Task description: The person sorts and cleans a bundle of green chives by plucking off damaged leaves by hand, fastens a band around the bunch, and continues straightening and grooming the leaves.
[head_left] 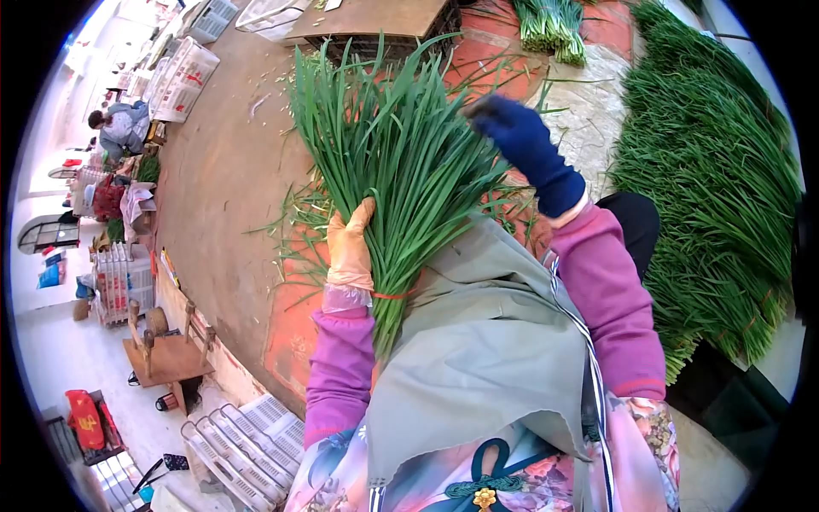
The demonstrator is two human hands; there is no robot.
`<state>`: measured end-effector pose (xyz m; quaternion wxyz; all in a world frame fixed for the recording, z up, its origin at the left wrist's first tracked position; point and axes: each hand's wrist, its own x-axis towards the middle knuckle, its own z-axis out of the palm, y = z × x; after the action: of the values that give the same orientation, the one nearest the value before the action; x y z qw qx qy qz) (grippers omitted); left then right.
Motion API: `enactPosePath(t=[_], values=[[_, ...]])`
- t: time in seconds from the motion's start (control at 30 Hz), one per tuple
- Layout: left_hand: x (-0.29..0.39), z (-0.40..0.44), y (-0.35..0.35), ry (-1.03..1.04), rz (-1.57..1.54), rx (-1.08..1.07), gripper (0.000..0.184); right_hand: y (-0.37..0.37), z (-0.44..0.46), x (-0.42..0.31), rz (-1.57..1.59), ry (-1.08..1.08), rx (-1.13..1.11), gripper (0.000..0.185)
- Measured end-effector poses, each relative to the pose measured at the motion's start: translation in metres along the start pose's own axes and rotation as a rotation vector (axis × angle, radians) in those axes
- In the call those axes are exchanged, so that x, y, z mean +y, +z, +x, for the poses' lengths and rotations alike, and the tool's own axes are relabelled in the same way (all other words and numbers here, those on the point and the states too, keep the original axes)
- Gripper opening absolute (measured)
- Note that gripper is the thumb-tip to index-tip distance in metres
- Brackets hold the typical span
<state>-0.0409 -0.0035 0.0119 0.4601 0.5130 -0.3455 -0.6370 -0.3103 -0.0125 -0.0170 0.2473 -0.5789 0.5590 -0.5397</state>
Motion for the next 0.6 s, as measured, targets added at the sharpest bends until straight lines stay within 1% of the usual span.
enactPosePath(t=[0.03,0.1,0.13,0.2,0.23,0.3,0.33,0.37,0.43,0.47,0.5,0.57,0.6], values=[[0.001,-0.001,0.0,-0.014,0.022,0.015,0.021,0.002,-0.005,-0.023,-0.306,-0.228,-0.015,0.023],[0.001,0.0,-0.001,-0.029,0.047,0.019,0.021,0.02,-0.004,-0.044,-0.513,-0.58,-0.062,0.04],[-0.001,0.0,-0.002,-0.013,0.054,-0.021,0.021,0.028,-0.006,-0.051,-0.516,-0.579,-0.059,0.04],[-0.002,-0.003,-0.006,-0.007,0.056,-0.055,0.022,0.04,-0.013,-0.061,-0.733,-0.761,-0.112,0.054],[-0.001,-0.006,-0.006,-0.005,0.055,-0.05,0.022,0.042,-0.019,-0.058,-0.73,-0.764,-0.114,0.054],[0.004,-0.011,-0.009,0.013,-0.001,0.052,0.023,0.046,-0.031,-0.052,-0.697,-0.44,-0.647,0.059],[0.004,-0.011,-0.014,0.005,-0.041,0.055,0.025,0.044,-0.037,-0.059,-0.671,-0.403,-0.728,0.048],[0.005,-0.011,-0.015,0.006,-0.043,0.064,0.025,0.046,-0.046,-0.057,-0.667,-0.408,-0.735,0.048],[0.006,-0.012,-0.017,0.004,-0.033,0.1,0.026,0.049,-0.062,-0.053,-0.677,-0.682,-0.402,0.039],[0.001,-0.007,-0.027,-0.007,0.053,0.09,0.035,0.05,-0.068,-0.053,-0.656,-0.704,-0.328,0.035],[0.003,-0.008,-0.026,-0.003,0.051,0.09,0.035,0.05,-0.07,-0.054,-0.657,-0.709,-0.327,0.035],[0.007,-0.013,-0.02,0.064,0.179,0.054,0.037,0.05,-0.075,-0.051,-0.661,-0.594,-0.349,0.031],[0.009,-0.015,-0.019,0.01,0.146,0.042,0.039,0.051,-0.074,-0.049,-0.649,-0.565,-0.349,0.031]])
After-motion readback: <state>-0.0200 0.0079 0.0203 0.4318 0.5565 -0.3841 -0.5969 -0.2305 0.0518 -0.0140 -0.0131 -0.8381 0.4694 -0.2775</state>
